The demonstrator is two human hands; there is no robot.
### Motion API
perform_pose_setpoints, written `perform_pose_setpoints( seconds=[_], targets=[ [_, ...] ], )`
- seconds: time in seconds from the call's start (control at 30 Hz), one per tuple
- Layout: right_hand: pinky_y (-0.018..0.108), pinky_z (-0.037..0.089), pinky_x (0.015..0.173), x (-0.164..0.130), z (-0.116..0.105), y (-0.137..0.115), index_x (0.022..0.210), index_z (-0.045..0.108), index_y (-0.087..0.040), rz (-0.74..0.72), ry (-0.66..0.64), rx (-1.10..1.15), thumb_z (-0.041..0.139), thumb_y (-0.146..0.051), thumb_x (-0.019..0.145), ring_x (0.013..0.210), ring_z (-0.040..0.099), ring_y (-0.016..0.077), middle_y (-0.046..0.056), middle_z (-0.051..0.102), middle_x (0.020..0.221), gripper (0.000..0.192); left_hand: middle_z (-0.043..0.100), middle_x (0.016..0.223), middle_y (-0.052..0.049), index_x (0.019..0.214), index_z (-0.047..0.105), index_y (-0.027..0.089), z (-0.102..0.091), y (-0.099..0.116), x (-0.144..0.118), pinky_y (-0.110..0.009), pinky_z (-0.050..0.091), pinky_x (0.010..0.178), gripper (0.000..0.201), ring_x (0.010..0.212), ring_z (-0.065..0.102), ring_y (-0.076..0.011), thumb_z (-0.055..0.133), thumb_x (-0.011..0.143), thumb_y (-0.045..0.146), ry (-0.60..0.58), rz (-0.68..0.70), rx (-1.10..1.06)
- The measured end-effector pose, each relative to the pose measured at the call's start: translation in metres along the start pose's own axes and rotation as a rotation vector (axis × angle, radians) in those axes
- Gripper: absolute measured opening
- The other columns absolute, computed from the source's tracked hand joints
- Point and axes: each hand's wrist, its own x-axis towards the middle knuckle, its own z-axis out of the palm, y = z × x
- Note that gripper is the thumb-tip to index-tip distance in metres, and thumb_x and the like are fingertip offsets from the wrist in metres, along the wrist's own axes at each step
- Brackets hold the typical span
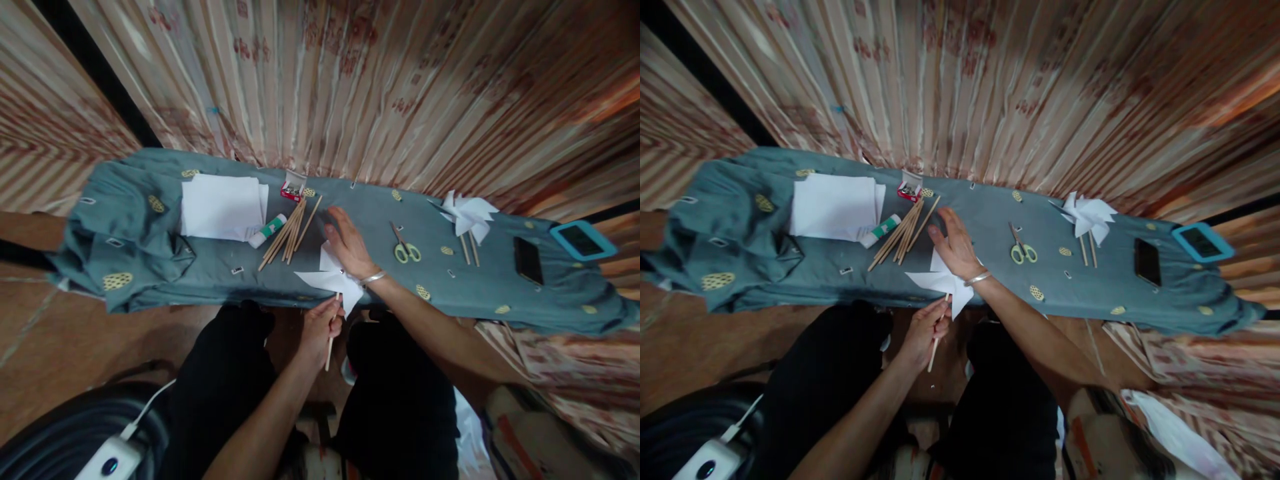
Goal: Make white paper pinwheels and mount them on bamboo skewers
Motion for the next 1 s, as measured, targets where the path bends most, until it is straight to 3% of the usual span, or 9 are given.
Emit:
perform_pose_setpoints(
  seconds=[0.23,0.37,0.47,0.53,0.63,0.73,0.87,1.0],
  targets=[
    [0.048,0.028,0.117,-0.040,-0.049,0.003,0.134,0.054,-0.019,0.182,0.426,0.083,0.035,-0.063,0.094,0.138,0.043,0.0245,0.014,0.053,0.143,0.062,0.058,0.057,0.002,0.083,0.072,0.008,0.006,0.021,-0.005,-0.018,0.013,0.039,0.050,0.038,0.033,-0.0001,0.090,0.047,0.038,-0.028,0.099,0.057],
    [0.050,0.036,0.110,-0.068,-0.053,0.016,0.127,0.060,-0.020,0.373,0.539,0.240,0.045,-0.062,0.091,0.124,0.055,0.0271,0.013,0.061,0.134,0.058,0.061,0.059,0.001,0.086,0.073,0.009,0.018,0.038,-0.011,-0.018,0.021,0.040,0.046,0.041,0.037,-0.0012,0.089,0.052,0.036,-0.056,0.183,0.079],
    [0.044,0.047,0.097,-0.075,-0.046,0.014,0.118,0.065,-0.021,0.414,0.458,0.415,0.051,-0.061,0.088,0.106,0.064,0.0256,0.011,0.069,0.119,0.052,0.064,0.062,-0.001,0.085,0.074,0.009,0.030,0.050,-0.011,-0.017,0.032,0.045,0.044,0.048,0.046,-0.0036,0.090,0.051,0.033,-0.059,0.218,0.058],
    [0.038,0.051,0.085,-0.075,-0.040,0.007,0.103,0.070,-0.020,0.424,0.357,0.511,0.054,-0.062,0.084,0.089,0.066,0.0229,0.008,0.073,0.099,0.049,0.066,0.066,-0.001,0.085,0.075,0.009,0.040,0.058,-0.008,-0.018,0.038,0.052,0.044,0.054,0.052,-0.0049,0.091,0.050,0.030,-0.045,0.245,0.047],
    [0.031,0.050,0.068,-0.073,-0.033,-0.008,0.078,0.070,-0.020,0.417,0.114,0.687,0.059,-0.068,0.077,0.071,0.062,0.0192,0.004,0.069,0.073,0.050,0.071,0.074,-0.003,0.084,0.076,0.011,0.056,0.071,0.001,-0.021,0.046,0.067,0.041,0.067,0.061,-0.0091,0.090,0.049,0.029,-0.048,0.323,0.047],
    [0.026,0.045,0.061,-0.072,-0.028,-0.020,0.071,0.067,-0.019,0.355,-0.116,0.785,0.058,-0.067,0.079,0.064,0.057,0.0150,0.001,0.063,0.066,0.049,0.074,0.079,-0.005,0.081,0.077,0.014,0.073,0.083,0.013,-0.026,0.047,0.076,0.038,0.078,0.066,-0.0151,0.089,0.050,0.031,-0.095,0.396,0.086],
    [0.023,0.035,0.054,-0.070,-0.018,-0.023,0.060,0.057,-0.019,0.309,-0.182,0.784,0.065,-0.057,0.078,0.056,0.045,0.0102,-0.004,0.052,0.056,0.043,0.076,0.082,-0.006,0.080,0.077,0.015,0.086,0.088,0.029,-0.028,0.045,0.088,0.037,0.084,0.068,-0.0173,0.088,0.049,0.034,-0.097,0.454,0.185],
    [0.024,0.032,0.055,-0.067,-0.012,-0.015,0.060,0.056,-0.019,0.316,-0.168,0.771,0.064,-0.050,0.078,0.055,0.045,0.0102,-0.004,0.053,0.056,0.037,0.077,0.091,-0.007,0.088,0.078,0.018,0.081,0.086,0.043,-0.033,0.043,0.097,0.040,0.097,0.069,-0.0220,0.086,0.055,0.039,-0.110,0.485,0.276]
  ],
)
